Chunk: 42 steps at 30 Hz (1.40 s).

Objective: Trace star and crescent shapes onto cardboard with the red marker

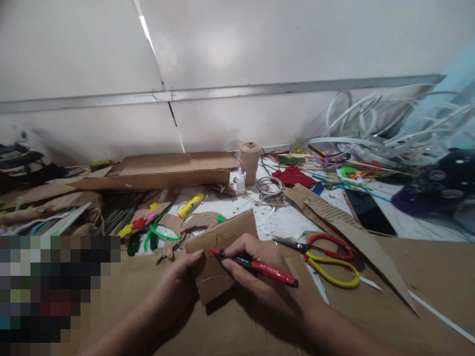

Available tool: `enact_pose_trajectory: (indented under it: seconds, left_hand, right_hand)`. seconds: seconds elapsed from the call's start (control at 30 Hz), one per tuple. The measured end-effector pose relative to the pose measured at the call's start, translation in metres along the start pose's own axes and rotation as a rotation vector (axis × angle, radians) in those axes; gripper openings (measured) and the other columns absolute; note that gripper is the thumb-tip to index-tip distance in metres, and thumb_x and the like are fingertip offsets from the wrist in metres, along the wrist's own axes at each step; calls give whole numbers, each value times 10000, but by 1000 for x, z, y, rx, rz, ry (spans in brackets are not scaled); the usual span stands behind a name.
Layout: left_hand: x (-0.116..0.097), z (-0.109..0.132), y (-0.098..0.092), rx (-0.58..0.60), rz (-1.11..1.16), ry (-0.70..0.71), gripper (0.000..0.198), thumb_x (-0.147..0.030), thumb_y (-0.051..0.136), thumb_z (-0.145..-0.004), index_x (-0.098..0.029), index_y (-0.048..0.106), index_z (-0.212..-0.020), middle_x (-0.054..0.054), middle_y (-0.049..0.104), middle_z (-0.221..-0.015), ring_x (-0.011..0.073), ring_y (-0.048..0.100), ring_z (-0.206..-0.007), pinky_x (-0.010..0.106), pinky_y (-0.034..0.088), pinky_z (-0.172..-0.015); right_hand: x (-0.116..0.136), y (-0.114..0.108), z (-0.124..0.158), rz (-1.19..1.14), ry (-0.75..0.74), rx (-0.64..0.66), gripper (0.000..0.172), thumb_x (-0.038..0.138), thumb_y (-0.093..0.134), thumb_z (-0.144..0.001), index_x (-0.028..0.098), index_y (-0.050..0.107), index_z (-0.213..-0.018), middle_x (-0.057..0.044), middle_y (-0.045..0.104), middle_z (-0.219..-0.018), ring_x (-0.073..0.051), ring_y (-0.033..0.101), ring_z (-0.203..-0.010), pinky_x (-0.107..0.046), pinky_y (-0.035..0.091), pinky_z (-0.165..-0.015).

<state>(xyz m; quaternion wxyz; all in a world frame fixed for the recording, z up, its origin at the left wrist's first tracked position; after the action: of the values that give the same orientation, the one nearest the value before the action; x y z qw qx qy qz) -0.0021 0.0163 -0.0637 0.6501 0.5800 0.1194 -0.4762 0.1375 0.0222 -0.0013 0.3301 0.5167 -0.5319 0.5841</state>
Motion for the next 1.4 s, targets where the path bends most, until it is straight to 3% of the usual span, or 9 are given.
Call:
enact_pose_trajectory:
  seconds: [0.3,0.47,0.67,1.03,1.2,1.4]
  left_hand:
    - [-1,-1,2,40,17,2,497,-436,843,-825,-76,793,-1164,189,826,-1021,398,752,-1098,459,541,-1004]
    - [0,-1,4,64,12,0,529,-452,844,-831,-84,787,-1207,184,829,-1040,396,753,-1100,463,542,-1010]
    - [5,-2,-2,37,3,-10,546,-461,825,-839,-89,785,-1237,175,833,-1039,393,753,-1096,459,543,-1005]
    - [-1,-1,5,42,-13,-1,548,-474,834,-816,-84,794,-1198,177,828,-1026,395,745,-1093,441,543,-983]
    - [-2,1,7,26,-15,3,591,-458,848,-789,-94,770,-1248,164,828,-1017,387,749,-1070,425,545,-957]
    - [0,0,3,6,-53,-12,573,-497,858,-770,-83,782,-1159,167,820,-974,385,748,-1039,420,545,-932]
  right_hand:
    - [-8,-6,-1,-10,-34,-72,151,379,726,-1002,250,757,-929,-23,786,-835,-187,685,-708,-273,505,-591]
    - [-18,-4,-2,-34,-46,-22,211,440,701,-1036,244,742,-971,-44,788,-886,-210,711,-778,-302,550,-653]
    - [-23,-7,-1,-78,-9,-76,258,498,712,-1031,252,710,-955,-24,761,-867,-191,680,-749,-283,530,-625]
    - [-6,-7,1,22,-53,-101,159,379,718,-1006,255,741,-910,-9,765,-811,-187,668,-706,-284,491,-604]
    - [6,-3,0,93,-56,-30,143,370,727,-989,272,748,-886,12,776,-776,-181,671,-674,-280,456,-566]
    - [6,1,-3,24,-55,24,171,404,712,-1002,268,754,-907,-11,786,-803,-200,696,-699,-289,481,-563]
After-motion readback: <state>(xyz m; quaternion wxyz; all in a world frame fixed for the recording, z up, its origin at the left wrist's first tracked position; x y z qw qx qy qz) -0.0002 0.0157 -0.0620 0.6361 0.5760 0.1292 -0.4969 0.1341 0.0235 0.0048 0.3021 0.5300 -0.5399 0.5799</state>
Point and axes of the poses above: each hand's wrist, its own z-axis away from the middle knuckle, its own y-axis out of the palm, x = y × z, the point moved 10 cm from there along -z, towards the middle knuckle
